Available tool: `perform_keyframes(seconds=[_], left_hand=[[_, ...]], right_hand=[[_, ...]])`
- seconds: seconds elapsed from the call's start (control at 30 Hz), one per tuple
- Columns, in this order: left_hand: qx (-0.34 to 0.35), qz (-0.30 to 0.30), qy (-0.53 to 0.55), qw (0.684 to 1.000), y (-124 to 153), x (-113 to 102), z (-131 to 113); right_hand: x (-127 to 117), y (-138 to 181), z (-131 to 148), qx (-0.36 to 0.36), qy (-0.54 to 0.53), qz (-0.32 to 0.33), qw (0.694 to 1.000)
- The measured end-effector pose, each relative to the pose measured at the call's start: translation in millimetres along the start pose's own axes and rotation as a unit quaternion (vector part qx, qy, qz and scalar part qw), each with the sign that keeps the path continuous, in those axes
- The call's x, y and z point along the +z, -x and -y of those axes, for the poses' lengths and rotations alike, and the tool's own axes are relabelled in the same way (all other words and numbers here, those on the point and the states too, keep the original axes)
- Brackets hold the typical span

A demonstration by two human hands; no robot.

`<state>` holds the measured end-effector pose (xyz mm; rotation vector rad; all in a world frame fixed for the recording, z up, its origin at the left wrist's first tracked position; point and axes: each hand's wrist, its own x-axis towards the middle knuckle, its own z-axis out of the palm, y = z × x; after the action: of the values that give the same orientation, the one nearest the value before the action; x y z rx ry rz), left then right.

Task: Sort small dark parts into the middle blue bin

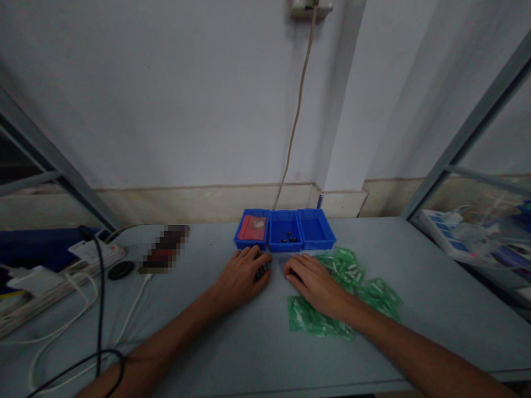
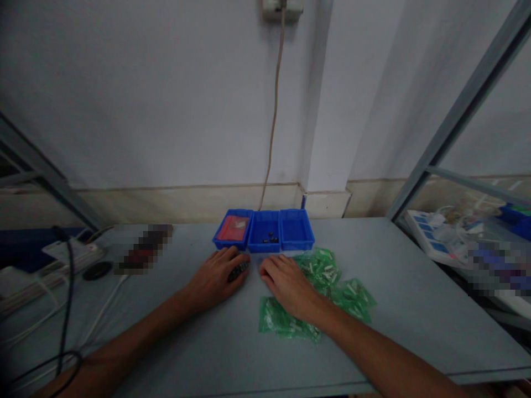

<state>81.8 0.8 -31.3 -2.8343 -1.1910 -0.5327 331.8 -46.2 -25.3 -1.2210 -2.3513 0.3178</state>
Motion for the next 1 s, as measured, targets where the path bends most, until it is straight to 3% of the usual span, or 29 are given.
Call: perform_keyframes(seconds=[0.33,0.47,0.6,0.8,1.0], left_hand=[[-0.004,0.021,-0.002,1.000,-1,-2,1],[-0.012,0.023,-0.008,1.000,-1,-4,3],[-0.008,0.038,-0.010,0.999,2,-10,6],[0.006,0.061,-0.015,0.998,6,-18,11],[0.003,0.059,-0.003,0.998,7,-20,13]], right_hand=[[0,1,-2,0.004,-0.025,-0.005,1.000],[1,1,-4,0.051,-0.150,-0.048,0.986],[-1,-3,-9,0.097,-0.294,-0.063,0.949],[-5,-10,-11,0.162,-0.450,-0.135,0.868],[-10,-11,-7,0.245,-0.662,-0.171,0.687]])
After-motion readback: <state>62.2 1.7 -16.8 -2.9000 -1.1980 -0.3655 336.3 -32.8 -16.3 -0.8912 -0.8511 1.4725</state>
